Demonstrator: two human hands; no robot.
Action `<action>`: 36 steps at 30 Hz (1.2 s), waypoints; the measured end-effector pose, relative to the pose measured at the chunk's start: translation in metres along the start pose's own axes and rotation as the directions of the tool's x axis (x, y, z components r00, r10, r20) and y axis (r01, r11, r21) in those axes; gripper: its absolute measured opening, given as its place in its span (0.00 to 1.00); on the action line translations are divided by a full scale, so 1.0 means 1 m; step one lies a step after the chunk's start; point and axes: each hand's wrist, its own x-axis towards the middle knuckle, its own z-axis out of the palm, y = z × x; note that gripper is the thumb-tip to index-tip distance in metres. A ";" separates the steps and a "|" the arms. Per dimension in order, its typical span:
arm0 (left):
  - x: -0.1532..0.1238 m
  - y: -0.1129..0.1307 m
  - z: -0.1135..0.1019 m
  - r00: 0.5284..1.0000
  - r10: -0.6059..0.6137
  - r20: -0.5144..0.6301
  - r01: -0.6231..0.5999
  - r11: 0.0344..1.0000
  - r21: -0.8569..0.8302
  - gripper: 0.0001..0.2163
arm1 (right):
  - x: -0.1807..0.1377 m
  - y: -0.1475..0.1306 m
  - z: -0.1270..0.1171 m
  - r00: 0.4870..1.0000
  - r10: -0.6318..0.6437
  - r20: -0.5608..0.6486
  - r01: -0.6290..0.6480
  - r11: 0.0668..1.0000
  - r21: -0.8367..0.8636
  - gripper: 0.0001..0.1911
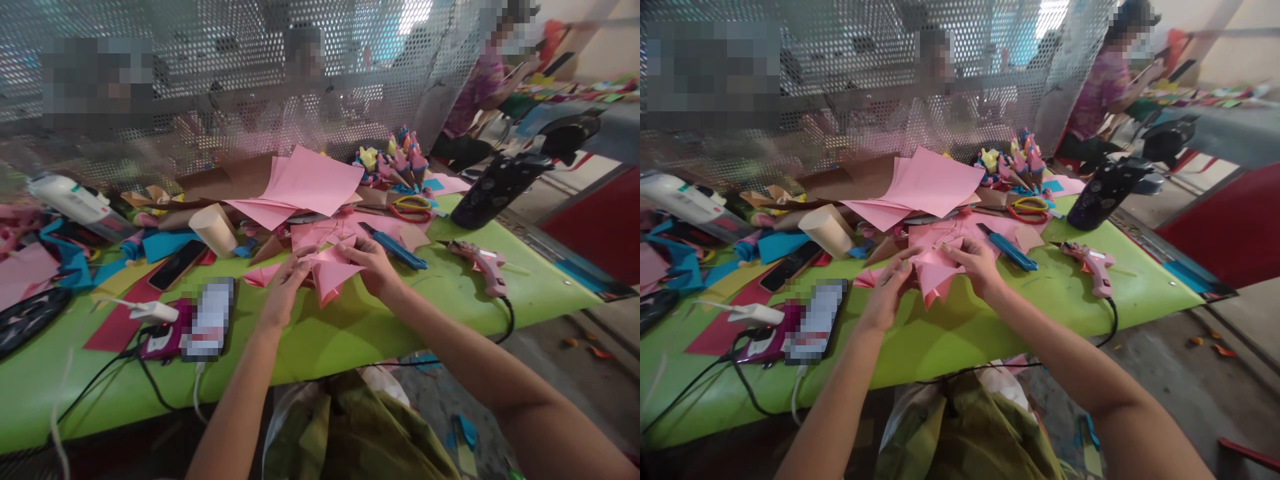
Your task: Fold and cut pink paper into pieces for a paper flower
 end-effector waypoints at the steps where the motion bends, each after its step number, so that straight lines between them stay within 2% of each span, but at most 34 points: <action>1: 0.000 0.001 0.000 1.000 0.007 0.019 -0.007 1.000 0.003 0.17 | 0.000 -0.001 0.000 1.000 0.007 0.000 -0.007 1.000 0.018 0.17; 6: 0.000 0.004 0.002 0.995 0.045 0.091 -0.056 0.991 0.119 0.12 | 0.001 0.003 0.001 1.000 0.010 0.006 -0.010 0.999 0.031 0.15; 14: 0.005 0.001 0.003 0.989 0.145 0.018 -0.145 0.952 0.268 0.12 | 0.004 0.013 -0.001 0.997 -0.004 0.081 0.005 1.000 -0.022 0.13; 25: 0.006 0.001 0.004 0.994 0.085 -0.071 -0.064 0.963 0.261 0.13 | 0.000 0.005 0.002 0.994 -0.019 0.103 0.032 0.993 -0.117 0.14; 32: 0.006 0.002 0.002 0.993 0.085 -0.078 -0.066 0.974 0.216 0.15 | 0.002 0.007 0.001 0.993 0.017 0.118 -0.001 0.991 -0.133 0.18; 36: 0.005 0.001 0.001 0.988 0.122 -0.093 -0.092 0.955 0.282 0.14 | 0.002 0.010 -0.001 0.997 0.021 0.069 -0.013 0.994 -0.107 0.24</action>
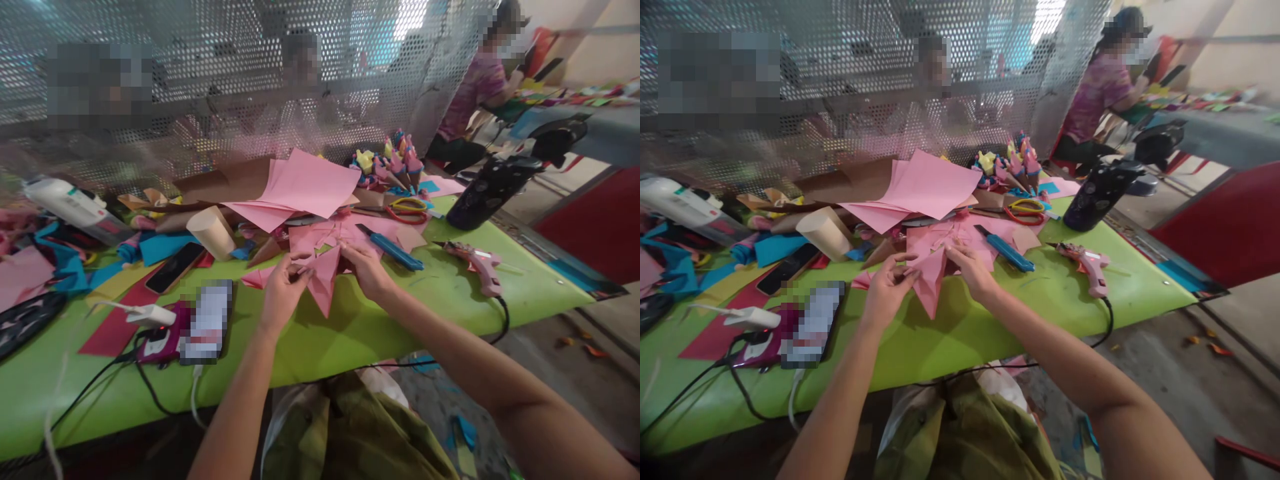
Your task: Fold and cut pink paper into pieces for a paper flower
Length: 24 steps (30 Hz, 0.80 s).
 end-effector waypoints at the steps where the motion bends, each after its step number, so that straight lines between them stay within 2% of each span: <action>1: 0.000 0.000 0.000 1.000 0.014 -0.012 -0.014 0.999 0.030 0.14 | 0.000 0.000 -0.001 1.000 -0.002 -0.006 0.002 1.000 0.003 0.26; 8: -0.003 -0.001 0.001 0.991 0.123 -0.051 -0.108 0.968 0.228 0.11 | -0.002 -0.002 -0.003 1.000 -0.014 -0.007 0.013 1.000 -0.024 0.30; 12: -0.004 -0.002 0.001 0.991 0.128 -0.050 -0.110 0.955 0.275 0.12 | -0.001 -0.006 0.000 1.000 -0.024 -0.017 0.023 0.998 -0.056 0.27; 17: -0.004 -0.001 0.004 0.995 0.096 -0.036 -0.088 0.979 0.184 0.15 | 0.000 -0.007 0.003 0.999 -0.045 -0.015 0.045 0.999 -0.021 0.25; 21: -0.002 -0.001 0.004 1.000 0.007 -0.024 -0.006 0.998 0.063 0.16 | -0.001 -0.007 0.004 0.999 -0.046 -0.013 0.046 0.999 -0.001 0.24; 24: 0.001 -0.004 0.004 0.999 -0.044 0.007 0.043 0.998 0.047 0.14 | -0.001 -0.005 0.004 0.998 -0.060 -0.006 0.059 0.998 -0.012 0.23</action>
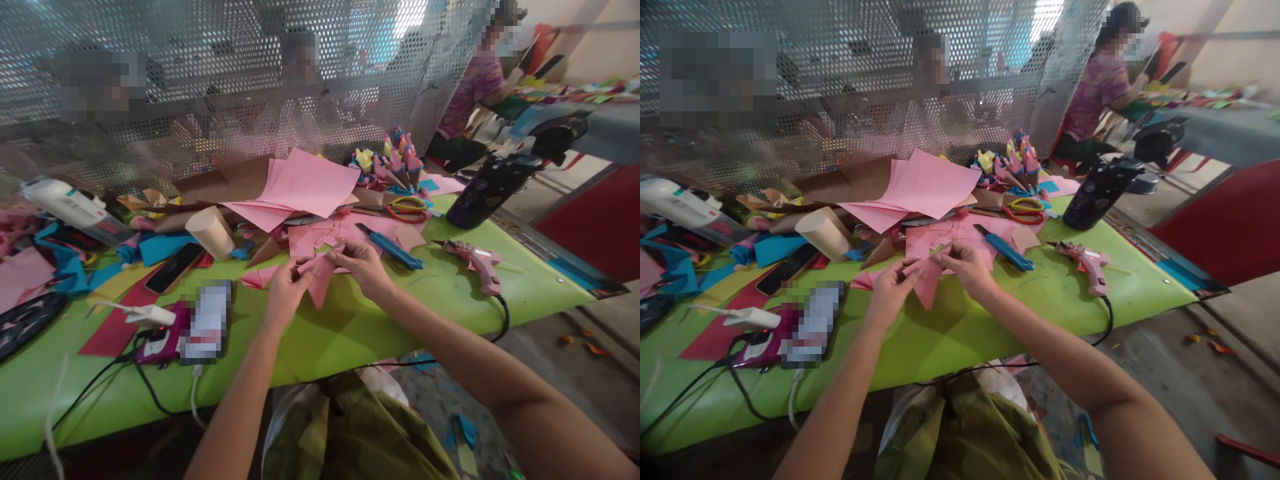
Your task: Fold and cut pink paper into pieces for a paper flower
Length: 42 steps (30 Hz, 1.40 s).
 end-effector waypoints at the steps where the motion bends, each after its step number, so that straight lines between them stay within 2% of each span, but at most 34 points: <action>1: 0.001 -0.001 0.000 1.000 -0.007 0.009 0.007 1.000 0.000 0.14 | 0.000 0.001 0.000 1.000 -0.011 -0.001 0.011 1.000 -0.005 0.23; 12: 0.005 -0.006 0.000 0.999 -0.049 0.013 0.050 0.992 -0.118 0.14 | -0.001 0.003 0.001 0.999 -0.048 0.000 0.048 0.998 -0.026 0.22; 17: 0.003 -0.001 0.002 0.998 -0.052 0.042 0.056 0.995 -0.089 0.12 | -0.003 0.000 0.002 0.999 -0.042 -0.006 0.041 0.998 -0.048 0.22; 20: 0.002 0.000 0.002 1.000 -0.029 0.002 0.029 0.998 -0.059 0.10 | -0.003 0.002 0.002 0.999 -0.038 -0.008 0.038 0.998 -0.048 0.21; 23: 0.003 -0.002 0.001 0.998 -0.007 -0.058 0.006 1.000 -0.022 0.07 | -0.001 0.006 0.003 0.998 0.007 0.067 -0.005 1.000 -0.027 0.21; 26: 0.003 -0.004 0.000 0.998 0.016 -0.066 -0.017 1.000 -0.014 0.06 | 0.001 0.011 0.003 0.983 0.061 0.176 -0.055 0.998 -0.037 0.20; 30: 0.002 -0.005 0.000 0.999 0.010 -0.043 -0.012 0.999 -0.034 0.09 | 0.003 0.013 0.000 0.982 0.073 0.172 -0.069 0.997 -0.027 0.18; 33: 0.001 -0.006 -0.001 0.998 0.018 -0.056 -0.018 1.000 0.001 0.13 | 0.003 0.012 -0.001 0.987 0.074 0.142 -0.074 0.997 -0.007 0.19; 38: 0.002 -0.007 -0.004 0.994 0.076 -0.074 -0.069 0.993 0.091 0.13 | 0.000 0.008 0.000 0.980 0.089 0.178 -0.081 0.995 -0.052 0.20; 42: 0.001 -0.003 -0.005 0.992 0.116 -0.055 -0.098 0.962 0.255 0.11 | 0.000 0.003 -0.004 0.994 0.045 0.102 -0.031 0.991 -0.132 0.20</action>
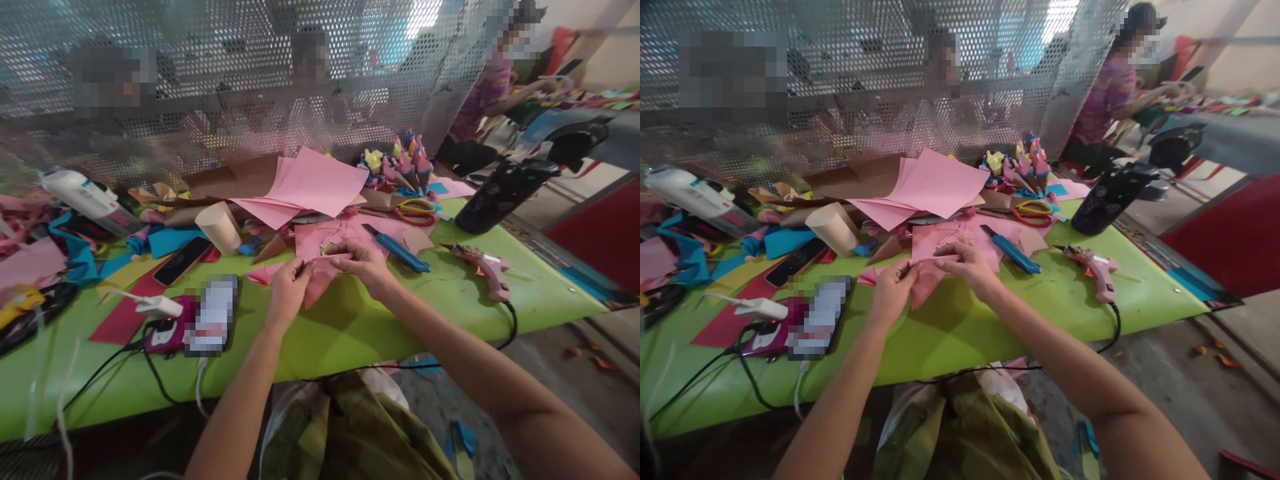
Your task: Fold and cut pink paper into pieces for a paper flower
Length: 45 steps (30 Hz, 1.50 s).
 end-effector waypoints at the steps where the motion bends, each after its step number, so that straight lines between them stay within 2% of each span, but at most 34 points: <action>1: -0.001 0.001 0.000 1.000 0.016 0.007 -0.016 0.998 0.053 0.10 | 0.001 -0.001 -0.002 1.000 -0.005 -0.002 0.004 1.000 -0.031 0.19; 5: -0.003 0.003 0.001 0.997 0.062 0.039 -0.068 0.978 0.196 0.09 | 0.004 0.000 -0.006 0.998 -0.038 0.040 0.044 0.986 -0.161 0.19; 9: -0.002 -0.001 0.003 0.998 0.044 0.054 -0.049 0.994 0.100 0.11 | 0.005 0.003 -0.005 0.995 -0.087 0.045 0.095 0.973 -0.211 0.18; 12: -0.002 -0.001 0.004 0.998 -0.018 0.064 0.020 1.000 -0.020 0.12 | 0.004 0.004 -0.004 0.989 -0.150 -0.012 0.146 0.972 -0.182 0.17; 15: -0.004 0.002 0.005 0.970 -0.149 0.191 0.169 0.981 -0.091 0.15 | 0.002 0.003 -0.005 0.981 -0.189 -0.045 0.179 0.969 -0.171 0.16; 17: -0.005 0.005 0.005 0.953 -0.191 0.235 0.212 0.975 -0.071 0.16 | 0.002 0.003 -0.005 0.985 -0.170 -0.032 0.161 0.971 -0.179 0.16; 20: -0.005 0.007 0.004 0.973 -0.129 0.190 0.129 0.992 0.013 0.17 | 0.003 0.002 -0.005 0.992 -0.128 0.014 0.128 0.978 -0.164 0.14; 23: -0.004 0.007 0.004 0.974 -0.086 0.209 0.078 0.996 0.045 0.15 | 0.003 0.002 -0.005 0.991 -0.120 0.055 0.126 0.982 -0.141 0.14; 27: -0.004 0.006 0.003 0.962 -0.134 0.237 0.145 0.989 -0.031 0.17 | 0.004 0.006 -0.008 0.987 -0.160 -0.009 0.156 0.970 -0.187 0.14; 30: -0.005 0.006 0.001 0.957 -0.190 0.219 0.218 0.969 -0.113 0.21 | 0.005 0.009 -0.011 0.980 -0.185 -0.079 0.162 0.958 -0.235 0.15; 32: -0.005 0.005 0.000 0.961 -0.192 0.201 0.220 0.966 -0.133 0.21 | 0.005 0.010 -0.012 0.980 -0.173 -0.098 0.147 0.962 -0.228 0.17; 38: -0.001 0.001 0.000 0.987 -0.094 0.129 0.106 0.991 -0.085 0.16 | 0.004 0.002 -0.009 0.998 -0.056 -0.044 0.050 0.992 -0.119 0.23; 45: 0.002 -0.003 -0.002 0.985 -0.036 0.168 0.034 0.999 0.017 0.14 | 0.005 0.002 -0.009 0.986 -0.143 -0.087 0.118 0.963 -0.241 0.26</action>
